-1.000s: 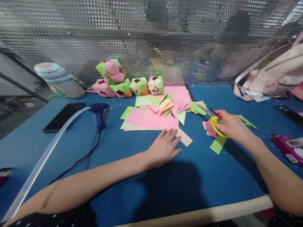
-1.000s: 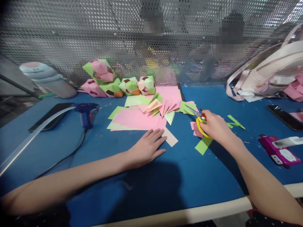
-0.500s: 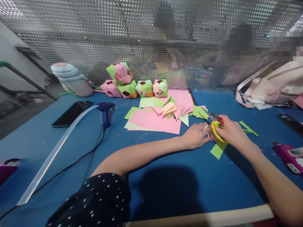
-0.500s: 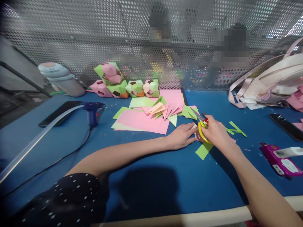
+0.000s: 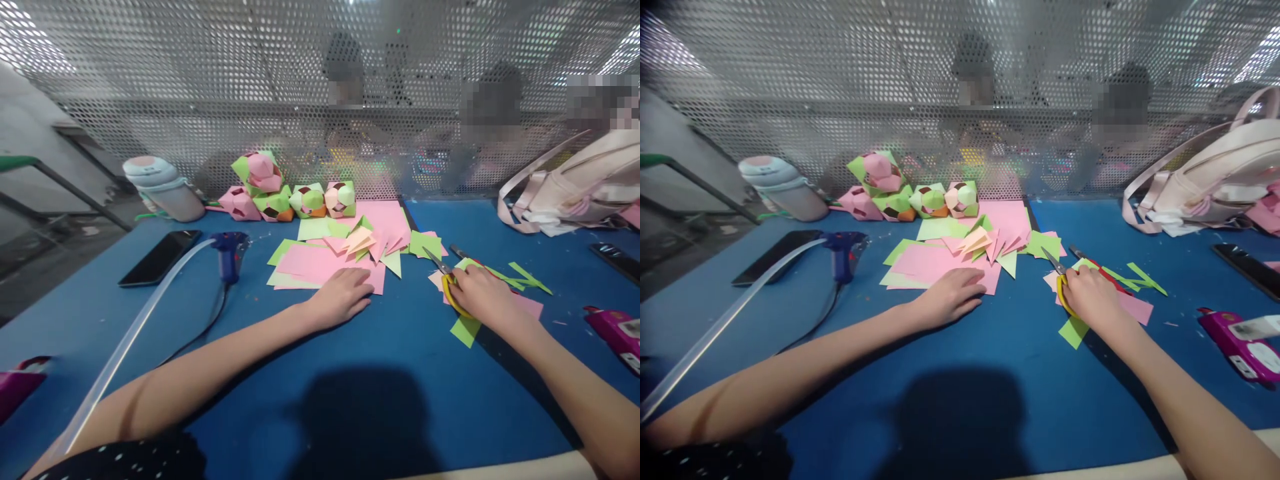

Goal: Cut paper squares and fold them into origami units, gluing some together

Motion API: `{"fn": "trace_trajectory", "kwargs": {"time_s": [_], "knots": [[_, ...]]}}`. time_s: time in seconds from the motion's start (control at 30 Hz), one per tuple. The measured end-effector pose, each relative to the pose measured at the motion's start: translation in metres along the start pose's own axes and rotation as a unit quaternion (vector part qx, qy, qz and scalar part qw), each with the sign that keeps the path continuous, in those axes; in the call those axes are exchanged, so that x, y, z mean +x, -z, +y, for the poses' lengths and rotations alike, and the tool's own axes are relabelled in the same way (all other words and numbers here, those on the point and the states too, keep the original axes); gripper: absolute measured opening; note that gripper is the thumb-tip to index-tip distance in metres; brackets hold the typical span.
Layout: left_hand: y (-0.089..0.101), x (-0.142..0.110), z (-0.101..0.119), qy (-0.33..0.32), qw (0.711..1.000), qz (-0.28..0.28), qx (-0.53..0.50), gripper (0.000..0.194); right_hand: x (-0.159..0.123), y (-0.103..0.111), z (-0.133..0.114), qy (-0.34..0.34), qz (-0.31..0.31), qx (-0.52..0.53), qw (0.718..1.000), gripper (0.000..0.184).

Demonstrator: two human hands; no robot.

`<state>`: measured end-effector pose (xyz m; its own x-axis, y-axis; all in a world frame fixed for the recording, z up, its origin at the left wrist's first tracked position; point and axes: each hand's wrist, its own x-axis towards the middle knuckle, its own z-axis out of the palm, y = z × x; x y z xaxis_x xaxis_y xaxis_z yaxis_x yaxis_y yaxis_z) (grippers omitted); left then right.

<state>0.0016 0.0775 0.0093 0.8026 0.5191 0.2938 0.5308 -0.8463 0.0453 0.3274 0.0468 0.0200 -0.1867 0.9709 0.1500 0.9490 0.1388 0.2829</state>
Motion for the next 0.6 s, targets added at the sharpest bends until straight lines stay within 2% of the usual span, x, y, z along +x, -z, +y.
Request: {"fn": "trace_trajectory", "kwargs": {"time_s": [0.1, 0.2, 0.3, 0.43, 0.6], "knots": [[-0.006, 0.001, -0.007, -0.004, 1.0, 0.009, -0.005, 0.027, 0.003, 0.006, 0.001, -0.005, 0.004, 0.008, 1.0, 0.029], [-0.012, 0.009, -0.012, -0.006, 0.999, 0.031, 0.003, 0.027, 0.008, 0.016, -0.002, -0.012, 0.044, 0.026, 0.999, 0.029], [-0.018, 0.02, -0.02, 0.007, 0.998, 0.057, 0.01, 0.027, 0.018, 0.022, -0.01, 0.022, 0.089, 0.095, 0.991, 0.027], [-0.022, 0.03, -0.028, 0.024, 0.995, 0.091, 0.016, 0.03, 0.048, 0.017, -0.023, 0.065, 0.117, 0.165, 0.977, 0.022], [-0.018, 0.026, -0.025, 0.016, 0.994, 0.104, 0.029, 0.031, 0.095, 0.004, -0.043, 0.078, 0.16, 0.223, 0.958, 0.02]]}}
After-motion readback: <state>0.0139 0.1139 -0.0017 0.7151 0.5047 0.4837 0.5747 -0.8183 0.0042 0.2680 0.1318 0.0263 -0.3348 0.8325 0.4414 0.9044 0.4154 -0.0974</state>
